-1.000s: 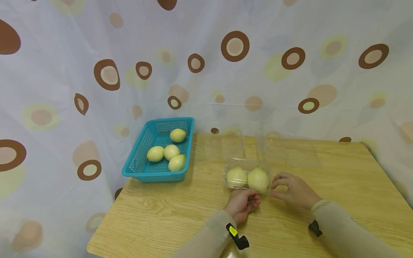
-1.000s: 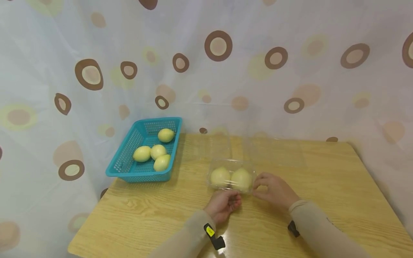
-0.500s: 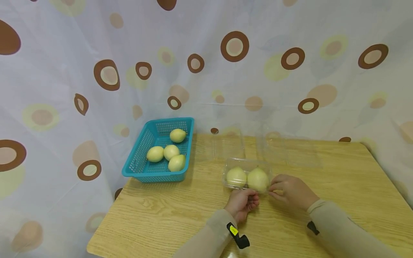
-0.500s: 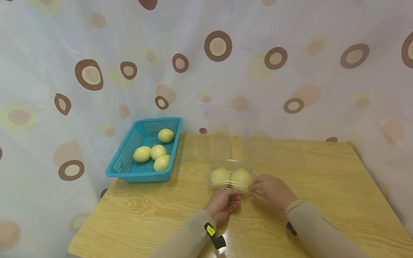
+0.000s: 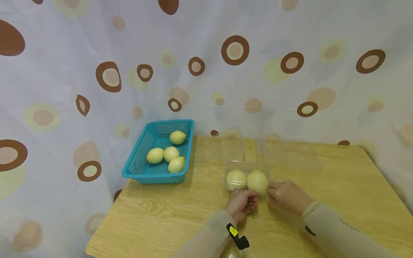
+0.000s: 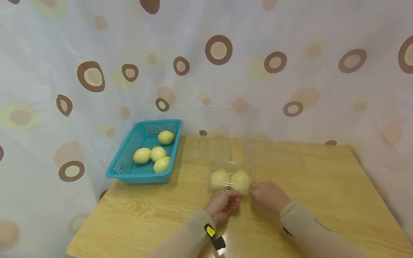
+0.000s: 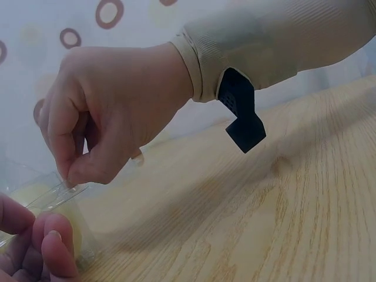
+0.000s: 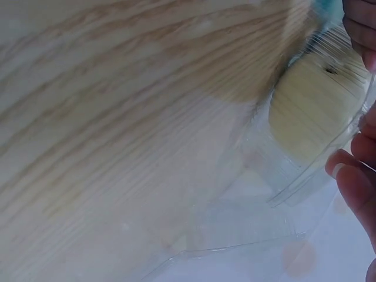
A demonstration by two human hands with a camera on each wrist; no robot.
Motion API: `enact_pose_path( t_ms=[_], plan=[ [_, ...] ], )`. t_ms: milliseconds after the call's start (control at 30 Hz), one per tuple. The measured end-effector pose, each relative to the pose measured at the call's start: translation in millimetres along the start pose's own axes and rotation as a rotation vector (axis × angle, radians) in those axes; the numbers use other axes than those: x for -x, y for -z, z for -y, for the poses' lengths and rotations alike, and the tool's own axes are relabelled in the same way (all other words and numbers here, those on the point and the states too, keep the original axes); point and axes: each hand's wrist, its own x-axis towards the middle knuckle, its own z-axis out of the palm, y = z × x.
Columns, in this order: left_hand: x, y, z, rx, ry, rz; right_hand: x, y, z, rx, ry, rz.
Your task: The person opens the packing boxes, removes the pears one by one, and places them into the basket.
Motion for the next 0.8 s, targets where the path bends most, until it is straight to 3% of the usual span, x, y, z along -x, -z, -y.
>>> enact_pose_path(
  t_ms=[800],
  plan=[
    [-0.1, -2.4, -3.0, -0.043, 0.001, -0.029, 4.3, -14.3, 1.4, 0.074, 0.055, -0.141]
  ],
)
